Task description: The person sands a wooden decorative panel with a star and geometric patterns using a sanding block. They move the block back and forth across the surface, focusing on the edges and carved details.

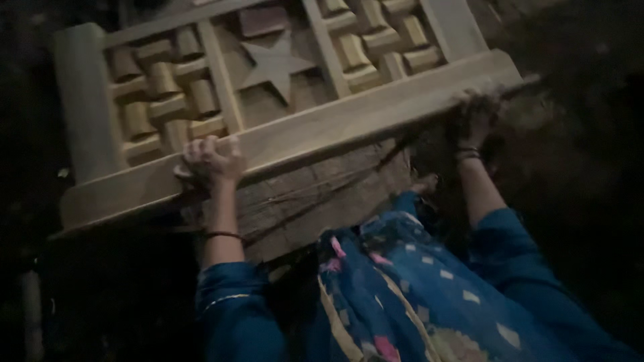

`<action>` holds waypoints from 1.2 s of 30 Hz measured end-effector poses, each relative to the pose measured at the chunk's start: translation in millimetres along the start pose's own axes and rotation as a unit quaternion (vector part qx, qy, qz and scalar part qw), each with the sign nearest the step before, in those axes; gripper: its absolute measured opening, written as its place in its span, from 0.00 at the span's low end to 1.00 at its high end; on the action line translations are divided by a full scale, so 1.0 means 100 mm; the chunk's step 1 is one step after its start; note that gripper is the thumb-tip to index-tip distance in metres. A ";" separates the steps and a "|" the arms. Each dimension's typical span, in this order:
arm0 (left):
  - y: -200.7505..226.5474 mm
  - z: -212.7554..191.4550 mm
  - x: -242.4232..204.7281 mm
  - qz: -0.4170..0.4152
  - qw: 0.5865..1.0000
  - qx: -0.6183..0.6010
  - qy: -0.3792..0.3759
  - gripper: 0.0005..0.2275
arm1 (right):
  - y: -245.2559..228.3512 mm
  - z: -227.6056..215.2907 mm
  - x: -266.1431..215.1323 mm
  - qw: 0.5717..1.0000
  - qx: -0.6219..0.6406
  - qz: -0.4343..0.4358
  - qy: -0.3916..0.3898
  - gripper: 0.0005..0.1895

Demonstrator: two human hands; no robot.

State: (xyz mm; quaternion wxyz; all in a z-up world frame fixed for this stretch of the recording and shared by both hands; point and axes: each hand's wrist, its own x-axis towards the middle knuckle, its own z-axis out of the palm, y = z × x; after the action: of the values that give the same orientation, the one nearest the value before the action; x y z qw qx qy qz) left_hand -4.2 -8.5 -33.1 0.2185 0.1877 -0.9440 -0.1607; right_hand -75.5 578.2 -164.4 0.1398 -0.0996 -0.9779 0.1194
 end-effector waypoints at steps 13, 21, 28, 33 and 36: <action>0.15 -0.24 0.03 -0.063 0.992 0.058 -0.090 0.17 | -2.22 -0.71 -1.02 0.946 0.064 -0.316 0.029 0.42; 0.24 -0.33 -0.01 -0.049 0.992 0.071 -0.094 0.18 | -1.29 -0.86 -0.47 0.924 0.255 -0.285 0.015 0.31; 0.17 -0.28 -0.02 -0.033 0.993 0.077 -0.078 0.20 | 0.67 -0.26 0.35 0.980 0.077 -0.182 -0.018 0.28; 0.06 -0.17 0.01 -0.034 0.994 0.070 -0.081 0.20 | 1.34 0.13 0.60 0.994 -0.024 -0.108 -0.026 0.29; 0.02 -0.16 -0.01 -0.011 0.997 0.045 -0.061 0.20 | 1.16 0.14 0.51 0.994 -0.065 -0.089 0.025 0.30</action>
State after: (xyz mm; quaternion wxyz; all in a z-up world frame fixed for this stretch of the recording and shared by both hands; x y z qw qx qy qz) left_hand 4.0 -10.1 -19.4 0.1503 0.1980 -0.9596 -0.1319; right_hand -109.2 697.3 -195.3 0.1671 -0.0238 -0.9848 0.0402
